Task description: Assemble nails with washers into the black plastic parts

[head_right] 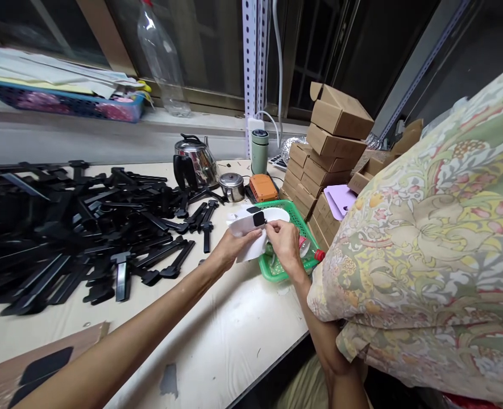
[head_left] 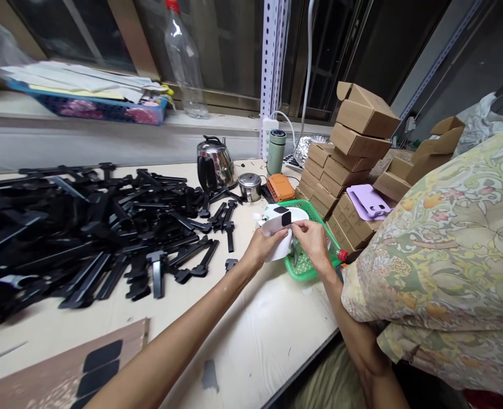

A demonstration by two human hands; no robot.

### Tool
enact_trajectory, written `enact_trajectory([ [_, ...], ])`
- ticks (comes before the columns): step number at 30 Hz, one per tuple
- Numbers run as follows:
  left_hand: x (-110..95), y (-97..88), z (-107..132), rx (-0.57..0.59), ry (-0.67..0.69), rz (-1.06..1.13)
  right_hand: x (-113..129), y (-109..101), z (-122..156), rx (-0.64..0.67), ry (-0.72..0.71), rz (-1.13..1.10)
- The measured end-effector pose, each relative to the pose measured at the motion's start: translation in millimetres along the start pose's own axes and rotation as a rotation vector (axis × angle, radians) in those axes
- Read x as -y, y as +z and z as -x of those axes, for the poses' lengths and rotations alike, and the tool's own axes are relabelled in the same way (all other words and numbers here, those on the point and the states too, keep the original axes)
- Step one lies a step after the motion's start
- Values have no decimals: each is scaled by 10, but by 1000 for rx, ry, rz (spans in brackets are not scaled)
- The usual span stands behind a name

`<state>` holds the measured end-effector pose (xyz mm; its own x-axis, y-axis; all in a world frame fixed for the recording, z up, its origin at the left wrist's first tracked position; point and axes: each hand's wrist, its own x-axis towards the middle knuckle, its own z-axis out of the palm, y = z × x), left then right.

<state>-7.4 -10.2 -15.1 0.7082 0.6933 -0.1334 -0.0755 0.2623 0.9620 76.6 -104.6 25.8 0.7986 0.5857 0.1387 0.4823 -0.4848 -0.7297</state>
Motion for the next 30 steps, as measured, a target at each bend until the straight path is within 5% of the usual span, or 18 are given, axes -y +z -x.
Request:
enact_trajectory([
  [7,-75,-11,-2,2,177,-237,58,-43,12,11,8,280],
  [13,-118,26,29,91,228,-187,66,-64,-12,28,52,322],
  [17,-51,3,16,39,146,-226,-26,-34,-69,37,120,173],
  [25,-94,27,38,120,-29,50,-54,-16,-140,95,349,-468],
  [30,-114,27,35,147,-33,134,43,-114,-93,153,414,-551],
])
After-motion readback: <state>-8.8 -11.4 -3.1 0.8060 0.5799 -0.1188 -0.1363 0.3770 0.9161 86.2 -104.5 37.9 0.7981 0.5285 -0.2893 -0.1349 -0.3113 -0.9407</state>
